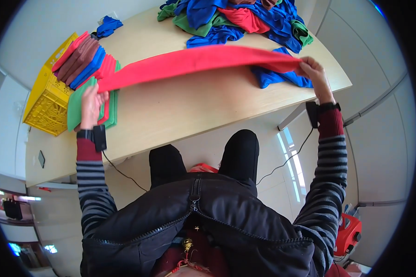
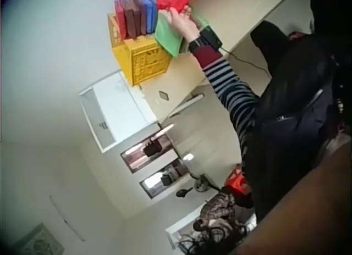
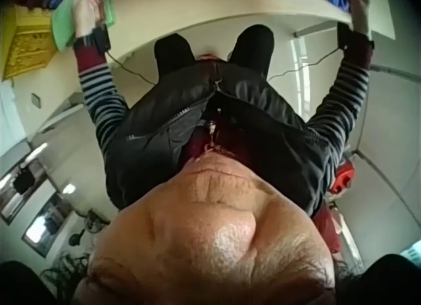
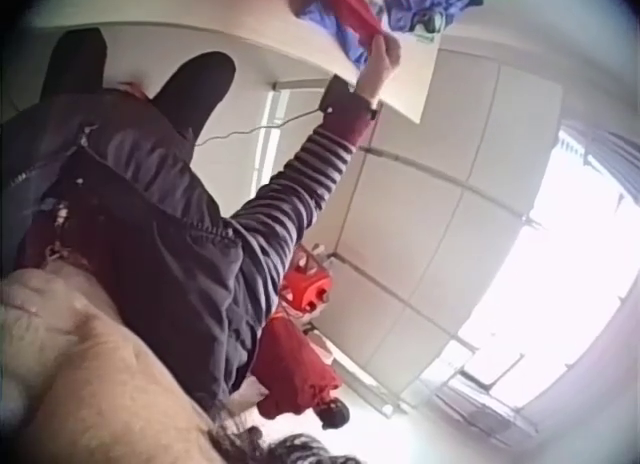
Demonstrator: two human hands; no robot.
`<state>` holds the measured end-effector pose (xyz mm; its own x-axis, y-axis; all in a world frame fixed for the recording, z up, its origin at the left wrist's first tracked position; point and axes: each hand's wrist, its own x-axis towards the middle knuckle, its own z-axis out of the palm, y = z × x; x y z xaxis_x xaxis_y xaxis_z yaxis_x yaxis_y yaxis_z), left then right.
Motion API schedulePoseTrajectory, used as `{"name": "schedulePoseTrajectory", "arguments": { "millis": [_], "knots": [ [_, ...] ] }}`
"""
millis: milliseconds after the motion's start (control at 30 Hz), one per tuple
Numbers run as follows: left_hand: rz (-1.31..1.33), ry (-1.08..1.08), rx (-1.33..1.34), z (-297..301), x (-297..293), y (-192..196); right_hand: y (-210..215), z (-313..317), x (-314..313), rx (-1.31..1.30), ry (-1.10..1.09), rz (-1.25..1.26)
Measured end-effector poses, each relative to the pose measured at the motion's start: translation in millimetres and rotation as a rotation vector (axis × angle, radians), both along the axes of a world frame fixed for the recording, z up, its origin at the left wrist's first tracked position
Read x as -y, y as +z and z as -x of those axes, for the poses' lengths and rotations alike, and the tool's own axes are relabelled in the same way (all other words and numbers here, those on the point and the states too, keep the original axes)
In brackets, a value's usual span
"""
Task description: The person folds a green cloth by hand and places it on a stack, then repeats the process with a red cloth and a blue cloth.
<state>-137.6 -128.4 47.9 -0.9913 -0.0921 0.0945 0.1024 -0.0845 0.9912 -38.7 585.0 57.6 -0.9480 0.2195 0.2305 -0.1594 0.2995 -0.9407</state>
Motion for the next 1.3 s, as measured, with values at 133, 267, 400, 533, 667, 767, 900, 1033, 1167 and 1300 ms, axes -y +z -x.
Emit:
{"name": "schedulePoseTrajectory", "arguments": {
  "millis": [133, 267, 400, 533, 667, 767, 900, 1033, 1167, 1300],
  "knots": [
    [0.196, 0.043, 0.162, -43.8, 4.6, -44.9, -15.1, -26.0, 17.5, 0.144, 0.113, -0.069],
    [0.277, 0.033, 0.237, -62.3, -5.0, -63.9, -13.7, -30.3, 36.0, 0.201, 0.19, -0.129],
    [0.138, 0.054, 0.205, -60.3, -8.9, -65.5, 1.6, -22.4, 68.5, 0.126, 0.196, -0.235],
    [0.062, -0.032, 0.191, -57.4, -35.3, -49.9, 19.4, -11.3, 133.7, -0.027, 0.247, -0.439],
    [0.063, -0.072, 0.121, -51.9, -84.4, -22.8, 22.8, 12.3, 215.7, -0.177, 0.423, -0.541],
    [0.143, -0.213, 0.072, -54.3, -120.6, -7.4, 17.8, 25.3, 281.2, -0.366, 0.577, -0.563],
    [0.115, -0.322, 0.015, -66.6, -149.2, 7.1, 22.2, 23.2, 346.4, -0.396, 0.632, -0.492],
    [0.045, -0.366, 0.004, -80.4, -152.4, 8.4, 15.8, 23.1, 361.4, -0.363, 0.619, -0.391],
    [0.038, -0.366, -0.007, -83.6, -151.7, 5.1, 11.0, 22.3, 364.6, -0.375, 0.596, -0.399],
    [0.043, -0.38, -0.022, -82.8, -150.2, 1.3, 11.2, 19.6, 367.1, -0.402, 0.566, -0.425]
  ]
}}
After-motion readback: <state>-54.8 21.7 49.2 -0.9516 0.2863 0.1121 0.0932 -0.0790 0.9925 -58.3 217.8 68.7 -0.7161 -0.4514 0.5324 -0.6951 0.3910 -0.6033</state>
